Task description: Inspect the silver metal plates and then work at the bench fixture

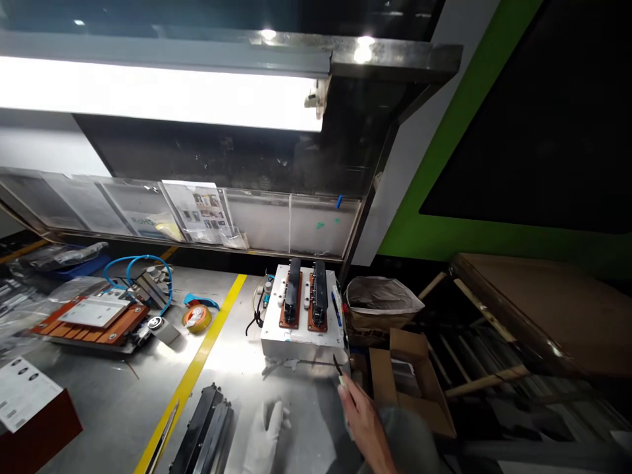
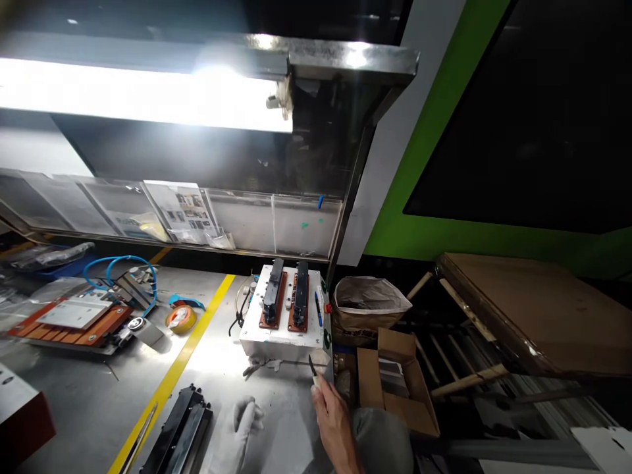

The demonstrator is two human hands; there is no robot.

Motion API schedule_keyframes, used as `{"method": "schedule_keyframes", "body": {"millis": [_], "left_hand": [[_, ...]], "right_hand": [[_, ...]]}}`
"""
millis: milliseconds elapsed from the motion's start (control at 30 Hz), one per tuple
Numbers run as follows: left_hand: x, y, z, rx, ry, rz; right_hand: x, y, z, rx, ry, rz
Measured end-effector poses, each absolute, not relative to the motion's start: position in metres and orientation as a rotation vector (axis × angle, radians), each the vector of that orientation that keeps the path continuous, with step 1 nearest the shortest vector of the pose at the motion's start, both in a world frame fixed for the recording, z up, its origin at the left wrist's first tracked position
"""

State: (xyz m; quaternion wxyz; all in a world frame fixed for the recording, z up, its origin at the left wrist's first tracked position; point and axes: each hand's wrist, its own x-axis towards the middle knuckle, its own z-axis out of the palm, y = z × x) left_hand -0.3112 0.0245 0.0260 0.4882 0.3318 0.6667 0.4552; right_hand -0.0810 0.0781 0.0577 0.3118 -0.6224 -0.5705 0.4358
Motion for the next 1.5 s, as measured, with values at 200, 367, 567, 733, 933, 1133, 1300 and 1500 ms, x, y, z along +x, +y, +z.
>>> {"method": "schedule_keyframes", "body": {"millis": [200,367,567,733,933,1133,1300,1500], "left_hand": [[-0.322,0.154,0.138,1.487,1.85,1.329],[-0.303,0.254,0.178,1.927,2.067,1.043],[-0.289,0.286,0.176,1.84,2.164,0.907],[-0.29,0.285,0.168,1.838,2.18,0.874],[-0.291,0.284,0.166,1.863,2.207,0.837],[-0.29,0.283,0.172,1.828,2.224,0.784],[-0.29,0.283,0.173,1.816,2.216,0.747],[-0.291,0.284,0.169,1.785,2.208,0.735]], "right_hand": [[-0.087,0.179,0.146,-1.405,-1.822,0.706],[-0.121,0.268,0.184,-1.317,-2.114,0.439],[-0.164,0.313,0.201,-1.545,-2.349,0.225],[-0.176,0.315,0.203,-1.555,-2.462,0.119],[-0.175,0.318,0.194,-1.481,-2.512,0.028],[-0.177,0.323,0.19,-1.481,-2.52,0.034],[-0.181,0.327,0.195,-1.504,-2.537,0.066],[-0.182,0.327,0.199,-1.508,-2.552,0.092]]}}
